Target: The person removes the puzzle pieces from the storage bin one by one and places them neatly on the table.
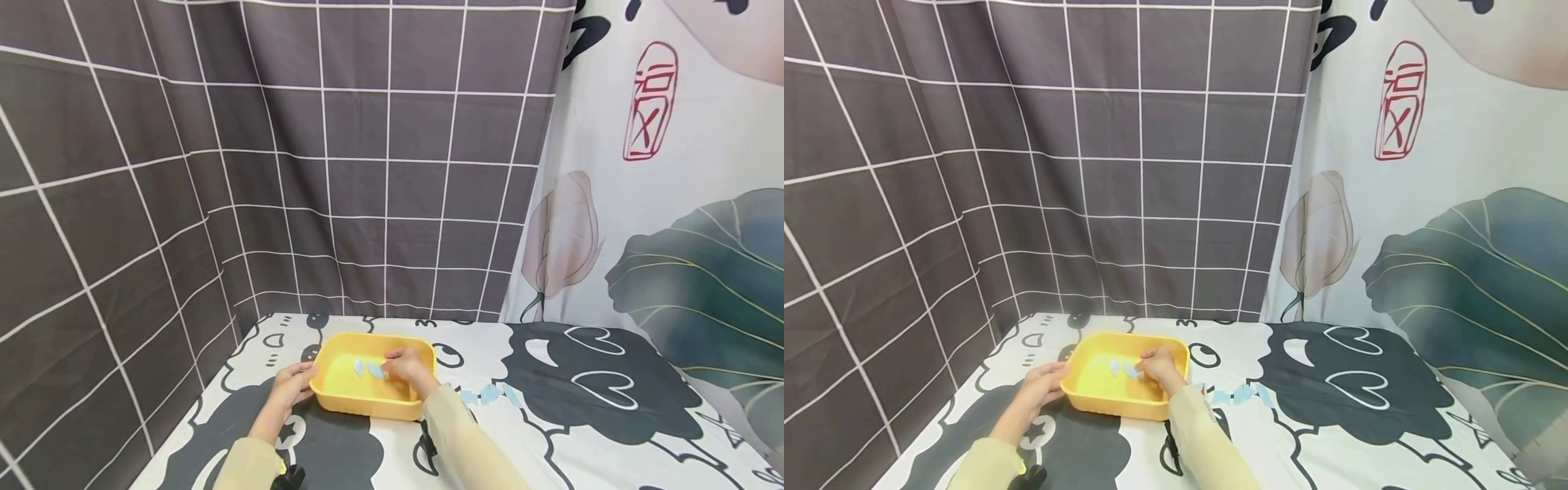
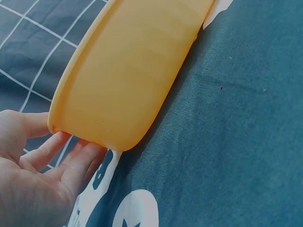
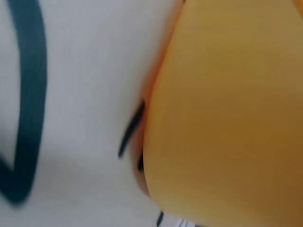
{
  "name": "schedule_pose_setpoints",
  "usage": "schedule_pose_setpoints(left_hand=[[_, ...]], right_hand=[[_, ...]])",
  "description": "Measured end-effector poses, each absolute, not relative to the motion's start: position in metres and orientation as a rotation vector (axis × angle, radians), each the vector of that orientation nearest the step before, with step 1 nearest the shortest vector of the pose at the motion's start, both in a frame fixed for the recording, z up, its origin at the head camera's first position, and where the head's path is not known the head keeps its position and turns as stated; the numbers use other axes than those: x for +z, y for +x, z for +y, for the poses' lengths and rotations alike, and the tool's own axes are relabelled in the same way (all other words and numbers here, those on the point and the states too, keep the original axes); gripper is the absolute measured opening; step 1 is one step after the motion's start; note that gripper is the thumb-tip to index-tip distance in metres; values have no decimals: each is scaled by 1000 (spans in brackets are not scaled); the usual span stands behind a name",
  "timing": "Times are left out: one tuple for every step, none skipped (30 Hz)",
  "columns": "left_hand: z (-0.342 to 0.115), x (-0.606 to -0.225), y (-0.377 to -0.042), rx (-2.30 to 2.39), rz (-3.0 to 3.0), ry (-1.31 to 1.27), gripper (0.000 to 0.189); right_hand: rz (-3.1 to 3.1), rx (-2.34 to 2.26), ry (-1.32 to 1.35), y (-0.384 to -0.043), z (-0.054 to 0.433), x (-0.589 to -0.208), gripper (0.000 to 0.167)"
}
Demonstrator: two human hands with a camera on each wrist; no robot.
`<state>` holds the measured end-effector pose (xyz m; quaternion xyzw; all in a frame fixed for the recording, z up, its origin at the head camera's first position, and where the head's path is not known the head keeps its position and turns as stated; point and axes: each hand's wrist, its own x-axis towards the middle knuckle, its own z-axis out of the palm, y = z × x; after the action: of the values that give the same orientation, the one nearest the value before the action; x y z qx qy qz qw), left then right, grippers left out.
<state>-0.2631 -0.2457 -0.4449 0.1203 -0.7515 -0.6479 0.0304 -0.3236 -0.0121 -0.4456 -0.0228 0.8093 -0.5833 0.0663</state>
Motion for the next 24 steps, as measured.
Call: schedule_pose_setpoints(left_hand=[[-246,-445,-263,-1995,-2317,369,47],[-246,-445,-263,-1993,-2320,366,47],[-246,-445,-264,-1989,-2324,362,47],[-246,-444,-264,-1985,-2325,360,47],[-247,-444,-264,-1983,-2324,360,46],[-247,-443,-265,-1981,-2324,363,46],[-247,-442,-265,-1978,-2324,366,46],[-247,-441,-265,-1975,-2323,375,46],[-247,-441,-265,-1973,-2322,382,46],[-247,-441,-265,-1975,-2320,390,46],[-247,-440,-265,-1975,-2325,390,46],[-246,-440,-264,-1975,-2328,390,45],[-246,-440,-264,-1977,-2331,388,45],[-245,-441,-264,-1980,-2333,388,45],[-244,-441,-265,-1983,-2334,386,45],[-244,-441,-265,-1985,-2333,388,44],[-244,-442,-265,-1984,-2331,389,44],[-244,-442,-265,-1983,-2329,393,44],[-244,-443,-265,-1984,-2326,397,44],[-244,-443,-266,-1985,-2325,400,44],[-244,-444,-266,-1986,-2325,404,45],[-244,-444,-266,-1986,-2327,406,45],[-245,-445,-267,-1989,-2326,412,45],[-245,-446,-267,-1990,-2326,418,45]], right_hand=[[2436,-1769,-79,-324,-14,-447,34],[2438,-1771,-89,-324,-15,-449,35],[2454,-1757,-94,-324,-16,-449,36],[2467,-1750,-106,-326,-18,-450,37],[2482,-1739,-109,-328,-19,-451,38],[2495,-1728,-117,-331,-21,-452,39],[2501,-1718,-127,-335,-24,-456,40],[2518,-1701,-150,-341,-26,-461,42],[2519,-1693,-162,-346,-29,-466,44],[2521,-1691,-183,-352,-31,-473,45],[2537,-1709,-256,-362,-32,-486,44],[2552,-1692,-279,-366,-34,-493,45],[2576,-1662,-288,-368,-36,-496,46],[2605,-1636,-306,-369,-37,-499,46],[2618,-1619,-309,-368,-37,-497,46],[2642,-1598,-322,-365,-38,-495,46],[2664,-1571,-330,-363,-38,-492,44],[2677,-1521,-285,-354,-39,-481,45],[2702,-1496,-300,-349,-39,-477,43],[2726,-1478,-326,-345,-38,-473,41],[2740,-1460,-337,-341,-38,-469,39],[2757,-1439,-346,-338,-38,-466,37],[2780,-1412,-360,-335,-37,-465,34],[2798,-1393,-368,-332,-37,-463,33]])
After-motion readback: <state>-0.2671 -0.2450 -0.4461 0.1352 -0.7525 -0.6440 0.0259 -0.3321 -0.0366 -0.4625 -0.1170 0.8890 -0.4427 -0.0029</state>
